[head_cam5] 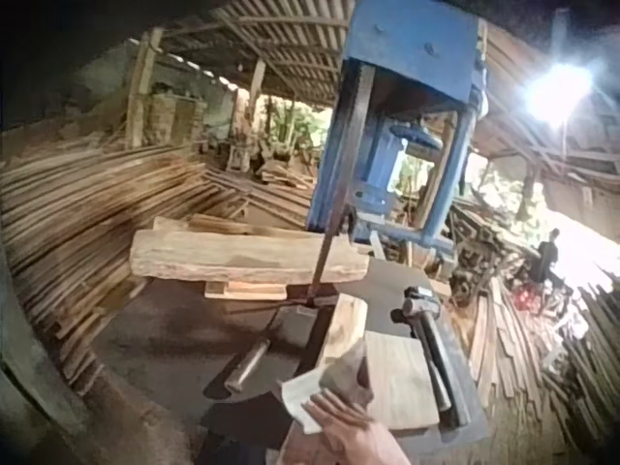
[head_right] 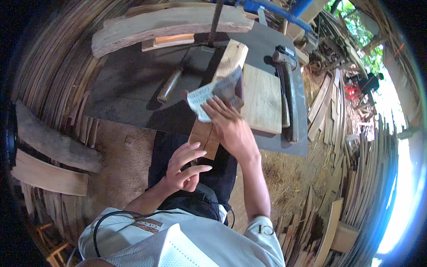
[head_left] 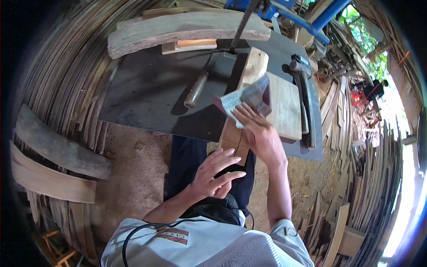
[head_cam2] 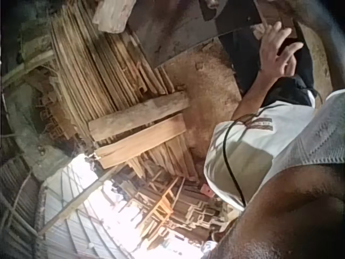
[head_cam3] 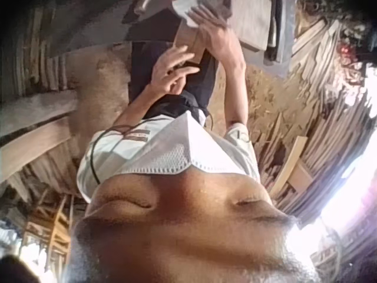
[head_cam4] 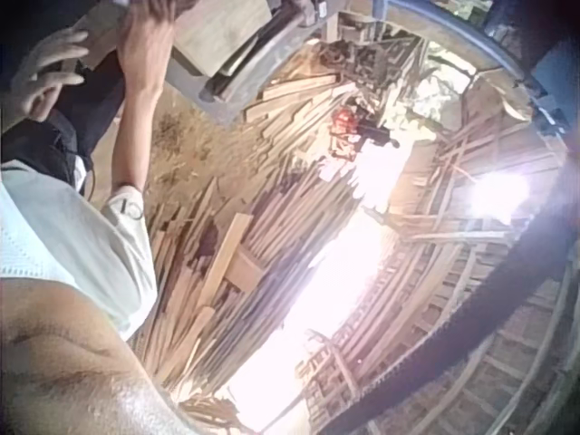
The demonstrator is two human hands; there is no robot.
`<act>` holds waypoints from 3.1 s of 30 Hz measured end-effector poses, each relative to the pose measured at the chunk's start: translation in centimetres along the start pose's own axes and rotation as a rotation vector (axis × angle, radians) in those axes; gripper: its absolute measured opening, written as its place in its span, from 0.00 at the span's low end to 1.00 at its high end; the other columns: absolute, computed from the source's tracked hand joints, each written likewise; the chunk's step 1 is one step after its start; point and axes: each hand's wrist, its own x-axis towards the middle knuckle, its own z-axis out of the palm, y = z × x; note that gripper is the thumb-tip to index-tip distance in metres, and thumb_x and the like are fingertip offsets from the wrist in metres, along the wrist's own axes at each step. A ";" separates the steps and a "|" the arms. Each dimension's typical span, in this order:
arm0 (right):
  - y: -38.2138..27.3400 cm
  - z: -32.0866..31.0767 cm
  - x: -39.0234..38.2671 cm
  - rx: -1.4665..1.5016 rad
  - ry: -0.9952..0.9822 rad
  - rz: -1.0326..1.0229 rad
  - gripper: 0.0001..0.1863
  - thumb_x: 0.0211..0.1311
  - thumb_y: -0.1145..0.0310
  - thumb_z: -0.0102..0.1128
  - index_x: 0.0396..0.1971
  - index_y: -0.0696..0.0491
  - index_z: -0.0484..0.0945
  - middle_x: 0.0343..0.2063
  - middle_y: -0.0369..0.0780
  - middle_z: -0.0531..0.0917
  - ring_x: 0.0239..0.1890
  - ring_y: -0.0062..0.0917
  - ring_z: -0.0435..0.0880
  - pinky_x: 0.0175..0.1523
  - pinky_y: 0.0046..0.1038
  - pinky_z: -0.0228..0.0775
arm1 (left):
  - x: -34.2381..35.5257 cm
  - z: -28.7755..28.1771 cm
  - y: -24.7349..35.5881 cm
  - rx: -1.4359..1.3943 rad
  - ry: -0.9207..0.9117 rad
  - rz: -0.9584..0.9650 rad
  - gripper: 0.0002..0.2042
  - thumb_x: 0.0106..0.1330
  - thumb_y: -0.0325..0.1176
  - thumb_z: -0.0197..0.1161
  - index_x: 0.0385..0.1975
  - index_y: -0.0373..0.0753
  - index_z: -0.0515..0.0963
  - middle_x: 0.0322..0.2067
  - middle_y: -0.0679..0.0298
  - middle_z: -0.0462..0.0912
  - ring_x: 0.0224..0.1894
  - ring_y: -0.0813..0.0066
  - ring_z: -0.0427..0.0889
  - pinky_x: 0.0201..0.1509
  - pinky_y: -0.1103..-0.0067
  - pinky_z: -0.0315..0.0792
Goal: Shaping and sanding wooden pieces using a chisel and sandpaper on a workbench.
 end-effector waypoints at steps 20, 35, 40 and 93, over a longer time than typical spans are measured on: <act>2.9 0.2 5.4 -0.114 -0.014 0.135 0.24 0.48 0.83 0.53 0.50 0.58 0.78 0.48 0.57 0.79 0.52 0.47 0.80 0.57 0.39 0.76 | -0.2 -0.1 -0.4 0.072 -0.137 -0.167 0.18 0.55 0.29 0.53 0.44 0.42 0.85 0.52 0.59 0.82 0.59 0.61 0.77 0.68 0.65 0.62; 0.4 1.5 1.2 -0.402 -0.115 -0.010 0.27 0.47 0.83 0.53 0.53 0.61 0.76 0.58 0.54 0.74 0.63 0.45 0.72 0.68 0.43 0.65 | -0.3 0.6 -0.9 0.013 -0.159 -0.138 0.20 0.54 0.28 0.55 0.46 0.42 0.84 0.54 0.58 0.81 0.61 0.61 0.76 0.69 0.65 0.62; 0.6 -0.9 4.0 -0.051 -0.131 0.342 0.22 0.51 0.80 0.53 0.49 0.61 0.78 0.55 0.49 0.78 0.61 0.39 0.75 0.65 0.40 0.67 | 0.5 0.0 -0.3 0.083 -0.162 -0.120 0.20 0.54 0.28 0.54 0.48 0.43 0.84 0.54 0.59 0.81 0.61 0.60 0.76 0.67 0.65 0.64; -4.1 5.9 -6.8 0.335 0.467 -0.024 0.18 0.56 0.66 0.70 0.46 0.57 0.84 0.49 0.43 0.85 0.55 0.32 0.83 0.64 0.36 0.71 | 16.8 0.9 -11.1 0.263 -0.978 0.105 0.33 0.60 0.12 0.50 0.68 0.42 0.63 0.61 0.48 0.71 0.63 0.52 0.71 0.73 0.62 0.59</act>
